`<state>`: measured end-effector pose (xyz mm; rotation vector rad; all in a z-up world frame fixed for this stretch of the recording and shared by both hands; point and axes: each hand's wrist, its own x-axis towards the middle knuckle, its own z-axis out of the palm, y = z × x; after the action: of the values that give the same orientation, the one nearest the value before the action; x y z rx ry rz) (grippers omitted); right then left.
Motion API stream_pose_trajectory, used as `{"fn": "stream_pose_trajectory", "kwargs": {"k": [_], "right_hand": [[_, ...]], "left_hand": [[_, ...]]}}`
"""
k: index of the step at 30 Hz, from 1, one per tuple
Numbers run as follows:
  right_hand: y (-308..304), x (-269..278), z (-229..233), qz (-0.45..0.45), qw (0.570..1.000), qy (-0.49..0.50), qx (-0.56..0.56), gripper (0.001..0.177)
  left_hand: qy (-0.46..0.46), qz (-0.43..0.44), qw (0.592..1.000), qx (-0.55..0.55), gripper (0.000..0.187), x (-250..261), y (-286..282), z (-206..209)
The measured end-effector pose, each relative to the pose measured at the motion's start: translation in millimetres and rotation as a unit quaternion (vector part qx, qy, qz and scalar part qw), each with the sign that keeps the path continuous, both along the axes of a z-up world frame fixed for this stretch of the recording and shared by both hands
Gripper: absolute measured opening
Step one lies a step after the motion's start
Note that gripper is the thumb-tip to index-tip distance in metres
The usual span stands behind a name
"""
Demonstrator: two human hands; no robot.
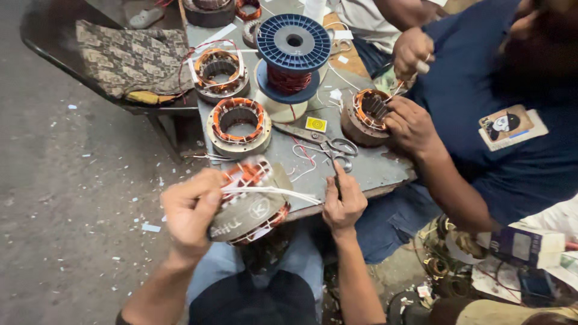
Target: The person winds copper wire around a motor stator using a green-handled tool to press the wire into slots. They rotate the stator to access different slots and continue winding until the stator is fully wound, then place it on the table and pick up another stator to repeat the process.
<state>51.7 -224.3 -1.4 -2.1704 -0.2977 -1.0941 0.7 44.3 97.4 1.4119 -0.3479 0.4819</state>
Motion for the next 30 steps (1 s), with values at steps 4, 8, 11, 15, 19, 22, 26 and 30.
{"fn": "stream_pose_trajectory", "kwargs": {"k": [4, 8, 11, 15, 19, 22, 26, 30], "right_hand": [[-1.0, 1.8, 0.3, 0.006, 1.0, -0.005, 0.01, 0.036], [-2.2, -1.8, -0.5, 0.003, 1.0, -0.02, -0.002, 0.035], [-2.5, 0.6, 4.1, -0.003, 0.999, -0.041, -0.009, 0.035], [-1.2, -0.3, 7.9, -0.003, 1.0, -0.027, -0.002, 0.034], [0.1, -2.8, 10.1, 0.005, 1.0, -0.024, 0.007, 0.033], [0.3, 0.6, 11.1, 0.01, 0.999, -0.038, 0.011, 0.033], [-0.2, -1.6, 9.1, -0.008, 1.0, -0.02, 0.001, 0.034], [0.2, 0.8, 8.1, 0.001, 1.0, -0.01, 0.006, 0.035]], "left_hand": [[-0.197, 0.111, 0.96, 0.162, 0.026, 19.4, 9.9, 53.9], [-0.282, 0.197, 0.888, 0.304, 0.011, 57.9, 10.3, 72.1], [-0.302, 0.219, 0.858, 0.352, 0.01, 89.5, 9.7, 65.7], [-0.322, 0.24, 0.838, 0.37, 0.01, 121.3, 12.8, 39.5], [-0.331, 0.217, 0.839, 0.373, 0.016, 142.5, 17.8, 14.7], [-0.339, 0.205, 0.836, 0.38, 0.028, 154.1, 22.2, 5.8], [-0.345, 0.19, 0.836, 0.381, 0.031, 161.3, 22.9, 1.0], [-0.355, 0.178, 0.829, 0.393, 0.027, 164.2, 23.7, -1.2]]}}
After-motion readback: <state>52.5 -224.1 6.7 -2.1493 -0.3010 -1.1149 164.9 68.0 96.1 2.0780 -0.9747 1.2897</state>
